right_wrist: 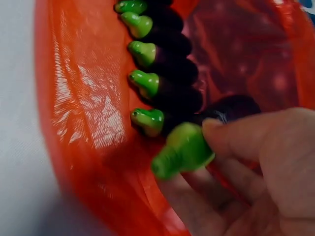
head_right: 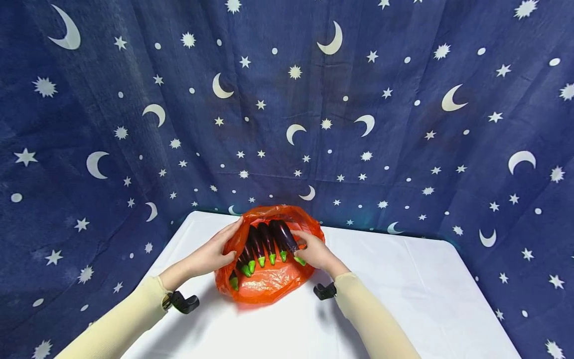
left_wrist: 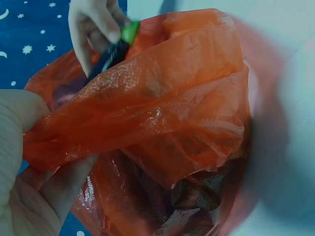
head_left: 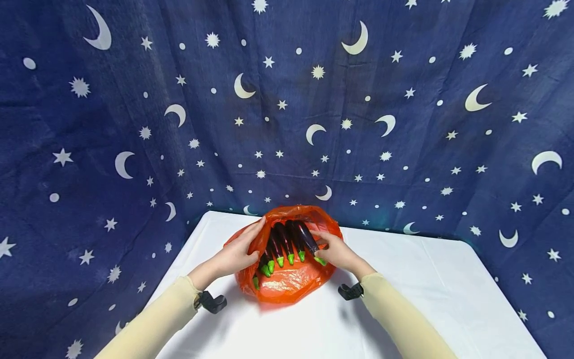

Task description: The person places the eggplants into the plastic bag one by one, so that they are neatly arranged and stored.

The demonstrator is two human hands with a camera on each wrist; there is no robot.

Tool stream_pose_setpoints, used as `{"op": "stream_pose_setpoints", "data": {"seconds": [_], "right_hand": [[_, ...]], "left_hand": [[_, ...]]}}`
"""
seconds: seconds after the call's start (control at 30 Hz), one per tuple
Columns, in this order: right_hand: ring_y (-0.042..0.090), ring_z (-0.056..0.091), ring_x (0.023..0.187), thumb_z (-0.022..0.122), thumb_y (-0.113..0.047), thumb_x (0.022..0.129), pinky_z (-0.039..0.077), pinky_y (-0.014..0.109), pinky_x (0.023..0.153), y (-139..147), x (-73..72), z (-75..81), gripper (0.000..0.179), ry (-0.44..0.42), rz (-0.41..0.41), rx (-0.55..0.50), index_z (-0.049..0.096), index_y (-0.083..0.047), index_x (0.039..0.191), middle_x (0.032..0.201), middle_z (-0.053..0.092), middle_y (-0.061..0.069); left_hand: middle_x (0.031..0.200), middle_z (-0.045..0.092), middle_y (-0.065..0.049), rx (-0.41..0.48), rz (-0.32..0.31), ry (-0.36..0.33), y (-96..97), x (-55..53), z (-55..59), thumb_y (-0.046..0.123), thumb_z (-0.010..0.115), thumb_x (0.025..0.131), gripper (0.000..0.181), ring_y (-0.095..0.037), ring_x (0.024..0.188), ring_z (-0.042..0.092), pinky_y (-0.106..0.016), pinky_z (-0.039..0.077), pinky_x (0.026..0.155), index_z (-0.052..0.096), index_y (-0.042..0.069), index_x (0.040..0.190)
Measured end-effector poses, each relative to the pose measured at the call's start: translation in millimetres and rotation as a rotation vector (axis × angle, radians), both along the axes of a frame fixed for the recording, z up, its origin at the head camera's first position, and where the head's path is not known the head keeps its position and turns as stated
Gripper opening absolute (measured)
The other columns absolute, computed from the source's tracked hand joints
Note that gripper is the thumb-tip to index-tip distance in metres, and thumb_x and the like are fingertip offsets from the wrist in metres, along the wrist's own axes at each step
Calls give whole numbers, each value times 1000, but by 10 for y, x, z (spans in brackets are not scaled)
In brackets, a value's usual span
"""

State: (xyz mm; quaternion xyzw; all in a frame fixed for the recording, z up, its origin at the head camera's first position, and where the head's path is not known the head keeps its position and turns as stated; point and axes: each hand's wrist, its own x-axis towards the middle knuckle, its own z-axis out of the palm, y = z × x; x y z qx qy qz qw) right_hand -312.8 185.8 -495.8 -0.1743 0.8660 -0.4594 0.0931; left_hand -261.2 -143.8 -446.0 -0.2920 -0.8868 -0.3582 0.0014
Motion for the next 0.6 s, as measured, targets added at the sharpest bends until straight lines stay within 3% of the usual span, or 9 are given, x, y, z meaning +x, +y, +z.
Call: {"op": "stream_pose_setpoints", "data": {"seconds": [0.1, 0.3, 0.6], "right_hand": [[25, 64, 103, 72, 1, 88, 57, 39, 83, -162, -108, -20, 65, 94, -64, 109, 53, -10, 149, 119, 68, 10], [30, 64, 110, 68, 1, 85, 48, 50, 103, -329, -265, -112, 66, 192, -147, 251, 53, -6, 149, 132, 65, 14], [35, 65, 111, 69, -1, 89, 46, 54, 104, -428, -372, -256, 51, 203, -228, 306, 63, -13, 138, 127, 68, 12]], "left_hand": [[168, 22, -11, -4, -1, 12, -7, 0, 4, 1, 64, 92, 91, -27, 149, 31, -48, 31, 117, 13, 13, 166], [168, 21, -9, 0, 3, -1, -21, -3, -5, 1, 64, 92, 91, -25, 149, 30, -46, 30, 117, 13, 15, 166], [168, 21, -8, -11, 1, 6, -36, -4, -17, 1, 64, 92, 92, -24, 149, 30, -45, 31, 117, 12, 17, 166]]}}
